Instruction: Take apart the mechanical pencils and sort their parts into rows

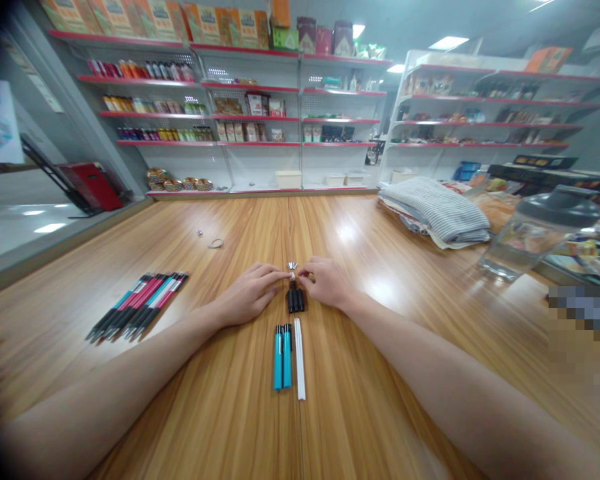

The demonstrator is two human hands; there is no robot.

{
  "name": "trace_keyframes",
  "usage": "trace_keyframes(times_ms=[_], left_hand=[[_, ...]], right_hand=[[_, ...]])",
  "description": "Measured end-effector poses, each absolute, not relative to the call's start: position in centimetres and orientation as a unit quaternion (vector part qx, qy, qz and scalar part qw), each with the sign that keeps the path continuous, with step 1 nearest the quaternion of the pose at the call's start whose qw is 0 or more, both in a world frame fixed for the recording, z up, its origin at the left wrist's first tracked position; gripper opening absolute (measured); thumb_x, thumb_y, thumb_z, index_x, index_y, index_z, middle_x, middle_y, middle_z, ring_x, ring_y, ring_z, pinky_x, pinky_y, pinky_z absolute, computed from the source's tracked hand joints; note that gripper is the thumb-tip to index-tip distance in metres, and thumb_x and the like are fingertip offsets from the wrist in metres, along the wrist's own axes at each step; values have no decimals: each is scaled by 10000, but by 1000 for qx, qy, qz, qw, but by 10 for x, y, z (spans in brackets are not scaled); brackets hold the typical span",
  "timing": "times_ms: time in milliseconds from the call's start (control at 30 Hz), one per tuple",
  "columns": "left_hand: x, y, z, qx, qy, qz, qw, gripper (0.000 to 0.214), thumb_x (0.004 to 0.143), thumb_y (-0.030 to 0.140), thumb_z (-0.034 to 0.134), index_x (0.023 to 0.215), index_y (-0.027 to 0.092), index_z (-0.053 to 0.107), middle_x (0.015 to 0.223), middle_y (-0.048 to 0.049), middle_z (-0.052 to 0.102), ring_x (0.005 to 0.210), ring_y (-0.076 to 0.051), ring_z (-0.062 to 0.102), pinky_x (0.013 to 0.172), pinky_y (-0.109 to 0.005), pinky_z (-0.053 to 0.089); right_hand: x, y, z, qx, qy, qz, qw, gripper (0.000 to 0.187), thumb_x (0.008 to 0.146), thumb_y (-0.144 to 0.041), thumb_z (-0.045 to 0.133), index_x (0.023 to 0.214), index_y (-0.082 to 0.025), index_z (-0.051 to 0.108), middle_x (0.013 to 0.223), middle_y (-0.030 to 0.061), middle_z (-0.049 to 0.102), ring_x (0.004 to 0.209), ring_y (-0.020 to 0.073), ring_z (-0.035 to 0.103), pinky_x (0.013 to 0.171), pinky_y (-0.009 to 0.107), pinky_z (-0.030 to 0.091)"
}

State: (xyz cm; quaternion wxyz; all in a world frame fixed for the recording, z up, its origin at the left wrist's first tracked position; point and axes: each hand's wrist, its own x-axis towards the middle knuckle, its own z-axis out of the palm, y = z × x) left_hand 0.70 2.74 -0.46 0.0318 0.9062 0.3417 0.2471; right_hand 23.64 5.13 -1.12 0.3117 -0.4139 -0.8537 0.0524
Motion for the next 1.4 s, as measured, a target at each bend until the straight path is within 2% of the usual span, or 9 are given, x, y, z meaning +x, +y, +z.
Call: trace_keyframes(times_ms=[200,1033,1400], left_hand=[[8,27,-2,907,338,248,39,314,893,163,428,1176,200,556,1177,-69,586,1060,-213,509,974,-388,393],[6,31,-6,909,328,255,35,305,911,168,417,1164,199,584,1211,-51,602,1024,-200,537,960,-392,405],[6,30,-7,909,325,258,36,297,914,177,419,1154,193,593,1213,-51,604,1021,-196,536,958,-390,409]], right_hand=[[237,52,-11,-412,-855,51,310,143,837,-196,565,894,-209,696,856,33,658,793,140,600,739,250,442],[233,54,-10,-415,-855,50,306,166,865,-259,556,946,-202,690,875,39,663,812,142,599,751,254,433],[234,54,-9,-434,-848,43,301,161,861,-275,566,906,-195,698,840,38,646,780,135,584,730,251,420]])
